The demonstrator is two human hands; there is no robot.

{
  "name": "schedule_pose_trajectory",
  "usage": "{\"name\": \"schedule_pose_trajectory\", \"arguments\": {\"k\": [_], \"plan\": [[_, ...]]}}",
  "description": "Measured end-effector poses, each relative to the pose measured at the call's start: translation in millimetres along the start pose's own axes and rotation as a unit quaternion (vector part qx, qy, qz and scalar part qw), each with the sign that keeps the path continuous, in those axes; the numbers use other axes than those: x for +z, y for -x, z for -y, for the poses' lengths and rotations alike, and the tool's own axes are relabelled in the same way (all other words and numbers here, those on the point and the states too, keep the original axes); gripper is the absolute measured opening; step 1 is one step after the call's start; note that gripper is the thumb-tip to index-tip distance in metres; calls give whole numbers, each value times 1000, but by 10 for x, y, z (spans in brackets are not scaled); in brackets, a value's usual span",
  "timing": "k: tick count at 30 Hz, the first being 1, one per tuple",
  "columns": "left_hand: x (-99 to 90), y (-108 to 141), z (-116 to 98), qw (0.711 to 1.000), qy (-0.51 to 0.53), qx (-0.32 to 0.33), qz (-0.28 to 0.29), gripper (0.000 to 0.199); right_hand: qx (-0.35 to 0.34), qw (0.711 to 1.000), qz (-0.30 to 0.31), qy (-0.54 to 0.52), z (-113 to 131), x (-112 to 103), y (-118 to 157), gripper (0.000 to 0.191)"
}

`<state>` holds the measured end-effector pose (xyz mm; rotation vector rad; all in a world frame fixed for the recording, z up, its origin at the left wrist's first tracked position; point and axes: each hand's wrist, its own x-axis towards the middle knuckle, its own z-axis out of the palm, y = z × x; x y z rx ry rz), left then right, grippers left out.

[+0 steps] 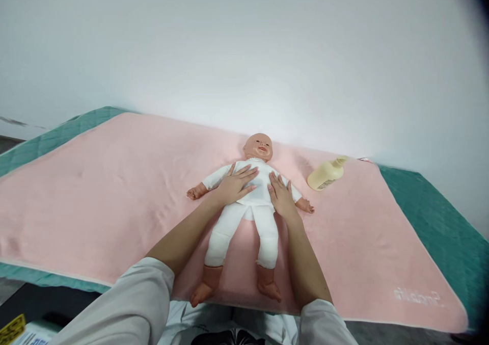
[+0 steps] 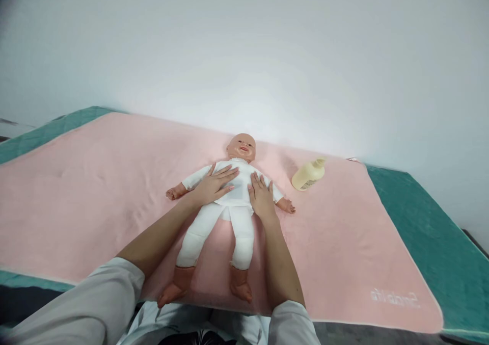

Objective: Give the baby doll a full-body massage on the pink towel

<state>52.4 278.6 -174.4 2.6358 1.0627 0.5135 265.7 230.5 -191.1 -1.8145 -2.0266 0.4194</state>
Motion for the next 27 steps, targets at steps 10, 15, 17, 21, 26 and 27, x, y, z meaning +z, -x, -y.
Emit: {"name": "schedule_pose_trajectory", "arguments": {"k": [10,15,17,21,26,27], "plan": [[143,-17,89,982,-41,-150,-105,50,-5,1000,-4,-19,-16,3,4,55],[147,-20,83,981,-47,-158,-106,50,-18,998,-30,-46,-31,9,-1,56],[151,-21,87,981,-47,-155,-105,51,-25,996,-49,-74,-39,4,-6,56],[153,-21,93,982,-45,-151,-105,51,-63,979,-83,-177,-10,-50,15,55],[144,-24,88,983,-45,-150,-99,51,-179,948,-20,-263,170,-184,142,46],[144,-24,88,983,-46,-150,-98,51,-194,948,6,-253,214,-208,170,45]]}}
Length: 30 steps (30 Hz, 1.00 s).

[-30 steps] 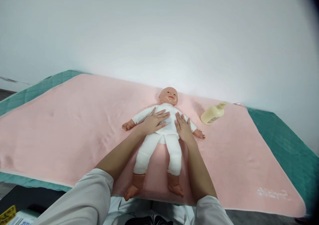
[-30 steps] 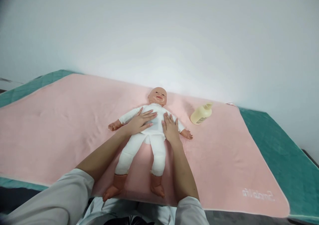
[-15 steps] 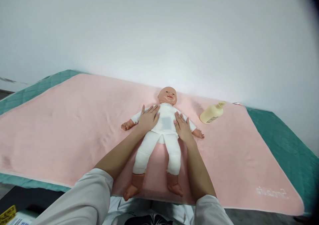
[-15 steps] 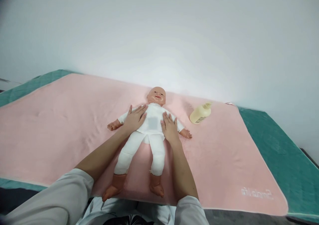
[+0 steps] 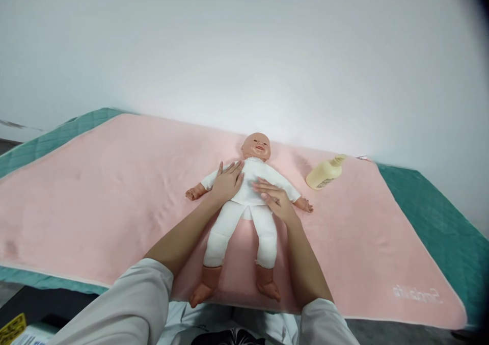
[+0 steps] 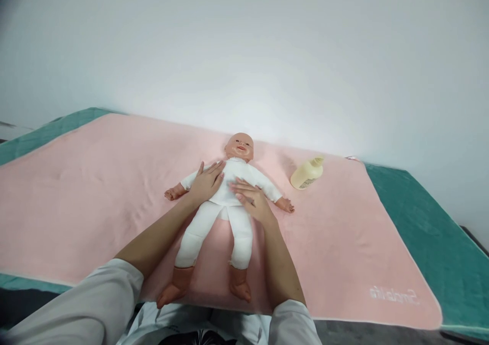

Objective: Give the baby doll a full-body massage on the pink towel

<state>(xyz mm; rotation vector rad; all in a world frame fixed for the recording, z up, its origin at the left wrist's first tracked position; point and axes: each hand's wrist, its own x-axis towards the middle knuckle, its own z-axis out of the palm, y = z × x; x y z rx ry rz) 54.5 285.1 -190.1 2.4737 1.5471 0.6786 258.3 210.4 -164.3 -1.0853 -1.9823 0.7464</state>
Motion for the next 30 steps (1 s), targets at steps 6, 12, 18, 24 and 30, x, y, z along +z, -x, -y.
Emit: {"name": "schedule_pose_trajectory", "arguments": {"k": [6,12,18,24,30], "plan": [[10,5,11,1000,-8,5,-1,52,-4,994,96,56,150,28,-6,38],[2,5,11,1000,-11,5,8,52,-31,994,97,44,79,43,-29,36],[5,5,8,1000,-7,7,6,52,-9,997,32,64,-82,130,-64,39],[10,7,1,1000,-16,2,12,53,31,993,6,111,-239,172,-95,45],[1,6,-2,1000,-17,2,17,53,96,978,-30,182,-318,165,-102,50]]}}
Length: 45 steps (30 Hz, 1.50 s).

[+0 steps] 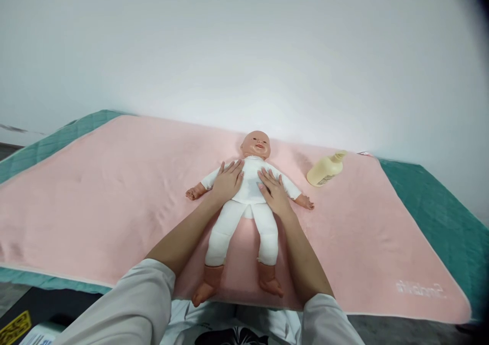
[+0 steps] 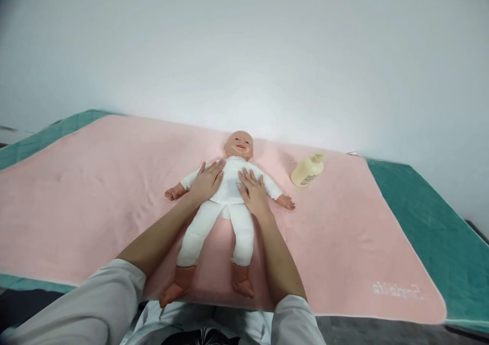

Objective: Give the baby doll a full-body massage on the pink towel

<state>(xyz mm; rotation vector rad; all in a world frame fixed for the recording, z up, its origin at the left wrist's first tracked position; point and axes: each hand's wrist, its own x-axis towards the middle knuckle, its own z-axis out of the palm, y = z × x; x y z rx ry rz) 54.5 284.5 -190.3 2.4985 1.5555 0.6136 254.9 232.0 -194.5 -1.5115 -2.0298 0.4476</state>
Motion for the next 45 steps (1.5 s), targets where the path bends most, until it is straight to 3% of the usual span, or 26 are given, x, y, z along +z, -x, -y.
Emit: {"name": "schedule_pose_trajectory", "arguments": {"k": [7,14,18,21,24,27,35,39,45], "plan": [[13,-7,12,1000,5,0,1,53,101,990,-33,89,-52,-11,-3,49],[-2,-5,-9,1000,15,0,1,53,112,987,-33,109,-57,0,2,50],[-38,-6,8,998,50,15,-28,52,112,987,-27,108,-62,-1,9,51],[-104,14,10,985,143,92,-23,48,114,987,-28,106,-62,-4,14,51],[-178,57,-33,946,259,196,23,39,114,988,-25,106,-53,-12,13,50],[-236,96,-102,921,308,231,53,30,117,987,-16,107,-44,-21,9,50],[-310,92,-158,923,237,264,150,31,114,988,-20,106,-63,-11,10,50],[-286,85,-161,936,196,252,151,37,107,989,-24,99,-70,-8,16,50],[-213,60,-144,966,137,185,113,44,106,990,-25,93,-80,2,16,51]]}}
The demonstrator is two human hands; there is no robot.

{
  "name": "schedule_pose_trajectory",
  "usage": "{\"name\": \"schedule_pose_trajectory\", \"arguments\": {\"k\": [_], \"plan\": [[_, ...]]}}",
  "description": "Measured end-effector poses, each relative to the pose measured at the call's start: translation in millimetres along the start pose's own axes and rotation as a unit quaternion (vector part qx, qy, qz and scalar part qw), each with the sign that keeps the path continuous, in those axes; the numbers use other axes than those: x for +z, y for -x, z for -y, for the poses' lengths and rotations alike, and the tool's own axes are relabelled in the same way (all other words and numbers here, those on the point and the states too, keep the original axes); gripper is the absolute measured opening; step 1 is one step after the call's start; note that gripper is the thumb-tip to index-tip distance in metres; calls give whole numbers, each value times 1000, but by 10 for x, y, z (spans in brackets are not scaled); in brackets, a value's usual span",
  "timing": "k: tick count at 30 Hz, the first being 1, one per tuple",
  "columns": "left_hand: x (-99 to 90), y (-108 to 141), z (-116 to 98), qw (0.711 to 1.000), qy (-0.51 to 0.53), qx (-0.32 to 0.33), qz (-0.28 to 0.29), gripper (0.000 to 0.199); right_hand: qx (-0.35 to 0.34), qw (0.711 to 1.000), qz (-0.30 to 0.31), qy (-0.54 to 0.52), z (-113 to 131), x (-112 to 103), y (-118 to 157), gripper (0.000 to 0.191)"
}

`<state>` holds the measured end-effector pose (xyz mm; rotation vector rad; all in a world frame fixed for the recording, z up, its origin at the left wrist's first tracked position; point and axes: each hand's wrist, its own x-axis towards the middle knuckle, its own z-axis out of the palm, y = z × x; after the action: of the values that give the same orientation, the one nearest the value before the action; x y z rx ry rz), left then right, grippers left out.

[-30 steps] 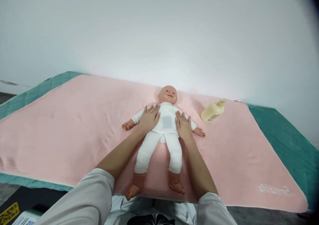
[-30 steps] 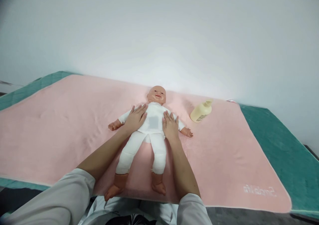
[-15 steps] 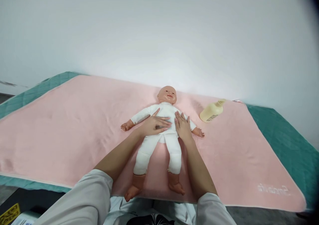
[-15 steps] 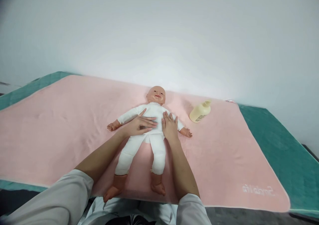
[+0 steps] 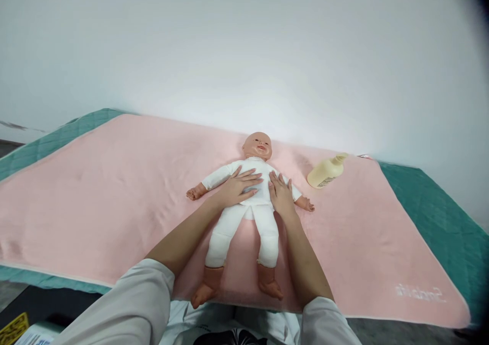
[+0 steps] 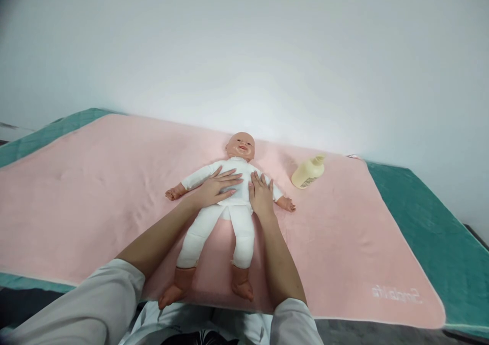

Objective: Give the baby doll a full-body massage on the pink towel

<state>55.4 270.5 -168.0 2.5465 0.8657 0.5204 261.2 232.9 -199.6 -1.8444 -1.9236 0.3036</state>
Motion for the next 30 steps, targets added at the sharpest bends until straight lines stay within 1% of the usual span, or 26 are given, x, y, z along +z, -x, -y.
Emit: {"name": "schedule_pose_trajectory", "arguments": {"k": [3,7,12,14,18,22,24,26,28,30], "plan": [[41,-10,37,999,-23,-22,-26,45,4,1000,0,-2,8,-4,3,52],[82,-19,59,997,-52,-43,-45,48,5,1000,0,-5,18,-13,10,52],[134,-31,98,980,-93,-145,-101,50,3,1000,-1,-1,14,-8,7,52],[147,-31,116,971,-111,-173,-120,51,3,1000,0,1,16,-9,5,52],[144,-26,128,959,-133,-204,-141,51,4,1000,1,0,23,-10,6,51],[137,-23,144,951,-147,-219,-161,50,5,1000,0,-15,8,-4,1,50],[138,-22,159,950,-149,-221,-163,50,5,999,-7,-47,4,-19,0,50],[139,-22,173,950,-149,-221,-160,50,-15,994,-18,-108,20,-65,13,51],[140,-21,183,951,-148,-221,-156,49,-72,979,-18,-190,63,-143,49,53],[142,-21,189,952,-147,-220,-154,50,-131,956,22,-261,121,-238,103,55]]}}
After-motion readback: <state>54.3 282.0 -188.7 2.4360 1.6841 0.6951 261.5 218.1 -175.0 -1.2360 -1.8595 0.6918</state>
